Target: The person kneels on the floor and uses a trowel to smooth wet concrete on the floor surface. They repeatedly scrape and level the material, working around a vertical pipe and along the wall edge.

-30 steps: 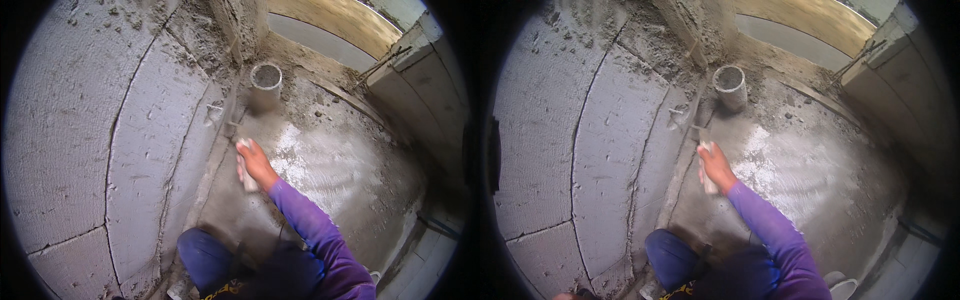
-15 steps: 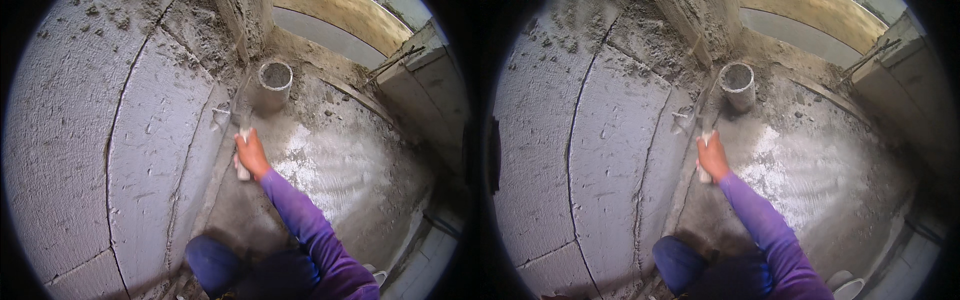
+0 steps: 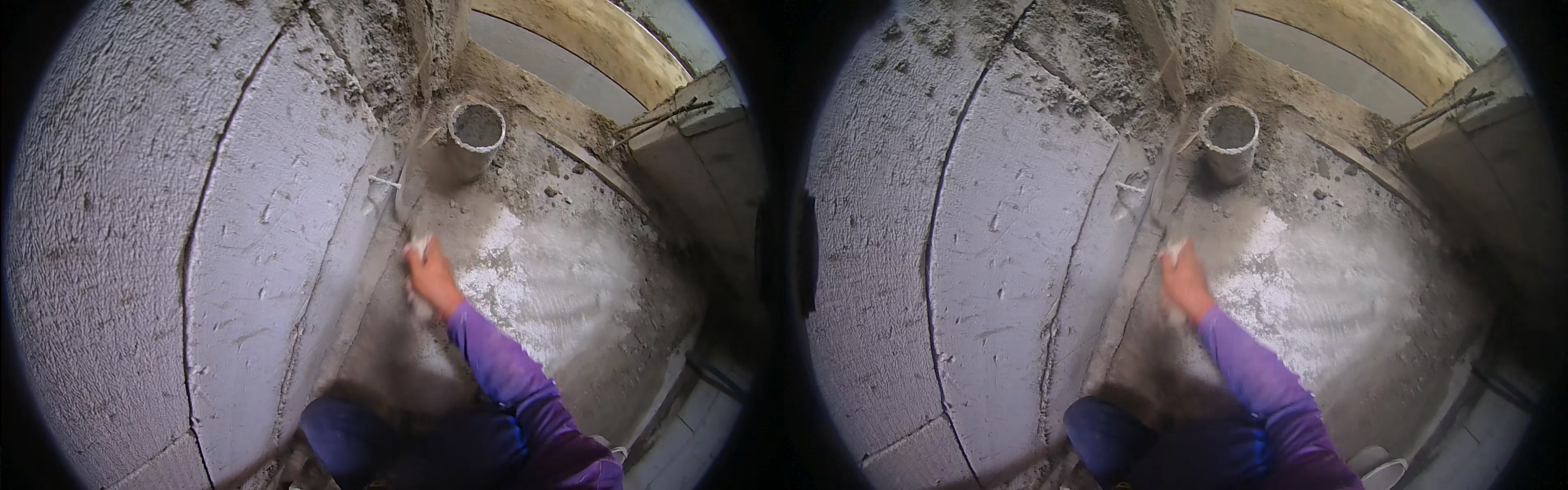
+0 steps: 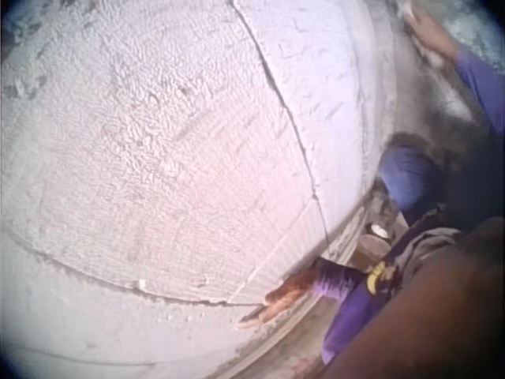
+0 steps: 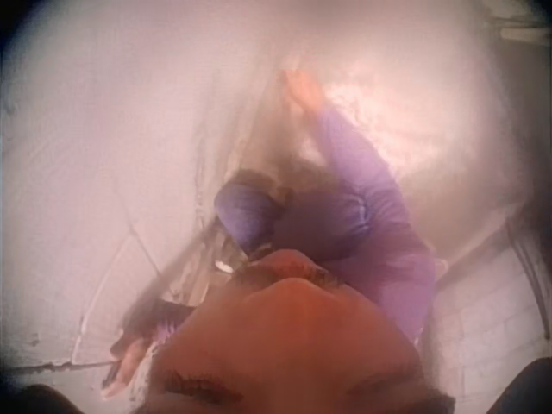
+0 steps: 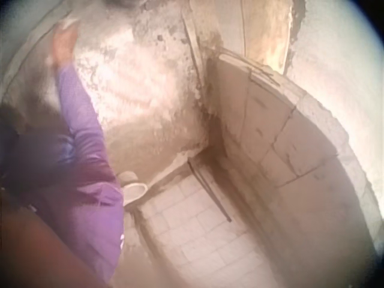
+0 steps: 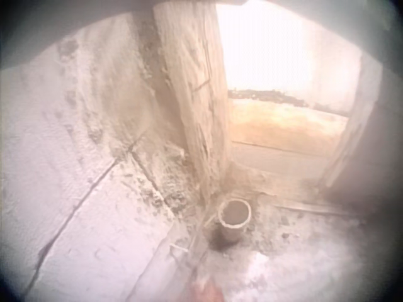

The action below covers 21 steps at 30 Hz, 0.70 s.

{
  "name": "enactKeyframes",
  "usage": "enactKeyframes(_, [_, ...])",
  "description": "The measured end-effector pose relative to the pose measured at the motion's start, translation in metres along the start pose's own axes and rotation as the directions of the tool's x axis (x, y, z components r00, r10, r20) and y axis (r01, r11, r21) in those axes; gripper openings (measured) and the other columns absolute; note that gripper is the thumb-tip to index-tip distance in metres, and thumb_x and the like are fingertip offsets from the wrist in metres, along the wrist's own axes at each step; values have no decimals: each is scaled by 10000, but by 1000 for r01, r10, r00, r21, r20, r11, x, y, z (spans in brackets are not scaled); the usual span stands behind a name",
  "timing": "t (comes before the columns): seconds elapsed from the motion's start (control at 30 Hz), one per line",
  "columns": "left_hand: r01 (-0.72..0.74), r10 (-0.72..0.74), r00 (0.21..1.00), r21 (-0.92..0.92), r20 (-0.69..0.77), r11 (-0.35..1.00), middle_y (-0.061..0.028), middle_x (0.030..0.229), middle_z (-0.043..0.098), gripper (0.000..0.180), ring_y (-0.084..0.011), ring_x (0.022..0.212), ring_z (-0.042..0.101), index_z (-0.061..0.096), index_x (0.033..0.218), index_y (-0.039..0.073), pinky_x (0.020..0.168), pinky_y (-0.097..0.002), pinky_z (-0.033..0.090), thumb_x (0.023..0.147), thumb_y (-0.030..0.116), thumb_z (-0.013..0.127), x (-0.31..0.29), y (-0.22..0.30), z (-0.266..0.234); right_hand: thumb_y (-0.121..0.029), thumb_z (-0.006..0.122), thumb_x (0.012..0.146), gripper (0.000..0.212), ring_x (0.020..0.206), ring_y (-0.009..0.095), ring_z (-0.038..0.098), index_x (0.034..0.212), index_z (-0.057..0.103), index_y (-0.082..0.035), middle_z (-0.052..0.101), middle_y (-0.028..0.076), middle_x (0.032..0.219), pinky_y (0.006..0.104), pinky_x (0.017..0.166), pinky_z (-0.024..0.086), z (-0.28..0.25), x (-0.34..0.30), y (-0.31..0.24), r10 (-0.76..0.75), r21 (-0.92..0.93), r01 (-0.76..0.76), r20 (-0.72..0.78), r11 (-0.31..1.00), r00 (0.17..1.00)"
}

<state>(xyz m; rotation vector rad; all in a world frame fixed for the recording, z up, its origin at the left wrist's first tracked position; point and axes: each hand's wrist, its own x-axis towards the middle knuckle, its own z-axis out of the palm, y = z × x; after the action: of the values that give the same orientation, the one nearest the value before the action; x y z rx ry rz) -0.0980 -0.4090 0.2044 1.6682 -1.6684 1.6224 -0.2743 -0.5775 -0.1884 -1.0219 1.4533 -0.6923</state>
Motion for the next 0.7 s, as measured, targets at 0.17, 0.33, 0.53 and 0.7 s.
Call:
enactKeyframes(0.17, [-42,48,998,-167,35,985,-319,1619,223,788,-419,1510,254,287,1535,-140,1223,-549,246,1098,503,415,-27,90,-12,-228,593,988,419,850,556,655,1234,446,77,684,340,891,599,750,522,-60,-3,-48,-120,-556,94,-11,826,993])
enactKeyframes(0.33, [-53,67,996,-226,55,973,-318,1620,222,784,-418,1511,254,287,1535,-141,1223,-548,247,1099,499,415,-40,139,-23,-206,595,985,404,850,551,653,1217,446,89,677,349,887,606,761,511,-68,-57,-60,-49,-468,52,18,882,999])
enactKeyframes(0.53, [-33,49,997,-261,54,965,-317,1621,221,780,-416,1512,253,286,1535,-141,1223,-546,248,1100,494,415,-44,151,-29,-260,574,1004,459,885,556,654,1262,435,93,676,356,916,580,823,523,-68,-6,-38,-84,-393,107,75,913,994])
enactKeyframes(0.7, [-40,46,998,-159,36,986,-316,1621,220,777,-414,1512,253,285,1535,-142,1224,-545,249,1101,490,415,-29,101,-25,-228,580,996,386,845,548,657,1233,459,51,689,337,927,579,792,529,-63,-24,-32,-233,-579,182,-14,794,972])
